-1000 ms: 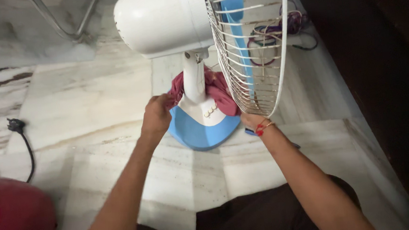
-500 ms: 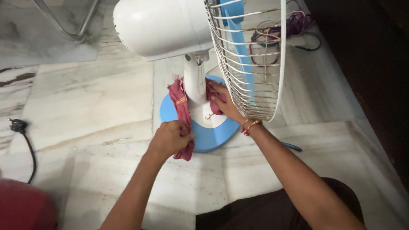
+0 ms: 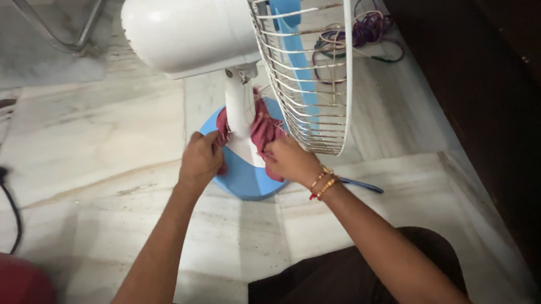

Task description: The person cleans the base of a standing fan with a cloth, then uses a toothbrush to scrub the control buttons. They proceed to unscrew and remove the central cap from the fan blades.

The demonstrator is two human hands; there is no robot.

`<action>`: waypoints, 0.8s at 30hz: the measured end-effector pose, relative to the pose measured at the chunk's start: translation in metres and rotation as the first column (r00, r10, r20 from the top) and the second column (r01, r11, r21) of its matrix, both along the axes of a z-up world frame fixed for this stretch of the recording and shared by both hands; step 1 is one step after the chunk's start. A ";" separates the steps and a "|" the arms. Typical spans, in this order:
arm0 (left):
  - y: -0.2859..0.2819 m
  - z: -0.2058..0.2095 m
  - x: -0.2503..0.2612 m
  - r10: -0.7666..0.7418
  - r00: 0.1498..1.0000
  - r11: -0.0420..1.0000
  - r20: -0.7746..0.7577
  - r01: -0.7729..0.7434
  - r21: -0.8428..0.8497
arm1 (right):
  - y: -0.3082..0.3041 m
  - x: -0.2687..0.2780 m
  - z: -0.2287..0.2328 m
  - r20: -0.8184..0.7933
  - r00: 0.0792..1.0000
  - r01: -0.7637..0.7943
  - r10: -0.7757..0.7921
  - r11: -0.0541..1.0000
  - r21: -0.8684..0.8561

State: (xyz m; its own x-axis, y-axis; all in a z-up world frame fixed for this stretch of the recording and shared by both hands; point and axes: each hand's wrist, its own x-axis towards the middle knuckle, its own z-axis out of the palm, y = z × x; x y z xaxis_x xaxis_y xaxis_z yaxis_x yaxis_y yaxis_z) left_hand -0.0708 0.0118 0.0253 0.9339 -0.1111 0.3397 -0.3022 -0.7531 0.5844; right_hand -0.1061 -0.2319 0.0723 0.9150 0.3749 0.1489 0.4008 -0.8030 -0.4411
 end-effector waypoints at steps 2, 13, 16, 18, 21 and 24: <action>-0.003 -0.006 -0.002 -0.093 0.994 0.993 -0.051 0.096 0.066 | -0.004 0.007 0.002 -0.056 0.998 0.013 -0.013 1.000 -0.001; 0.013 0.017 -0.019 -0.186 0.840 0.955 -0.510 0.278 0.108 | -0.007 0.032 -0.029 0.254 0.965 0.046 -0.070 0.994 0.099; 0.010 0.023 -0.020 -0.113 0.989 0.975 -0.098 0.130 0.179 | -0.005 0.021 -0.007 0.023 1.000 0.019 -0.020 1.000 0.023; 0.005 0.034 -0.021 -0.013 0.998 0.995 -0.063 0.019 0.100 | -0.005 0.018 0.005 -0.121 0.992 -0.039 0.031 0.997 -0.066; 0.001 0.045 -0.024 0.024 0.979 0.999 -0.202 -0.032 -0.036 | -0.012 0.021 0.010 -0.404 0.914 -0.079 0.027 0.991 -0.112; -0.002 0.032 -0.014 -0.149 0.983 0.982 -0.107 0.160 0.098 | -0.020 0.027 -0.015 -0.370 0.927 -0.044 0.053 0.998 0.033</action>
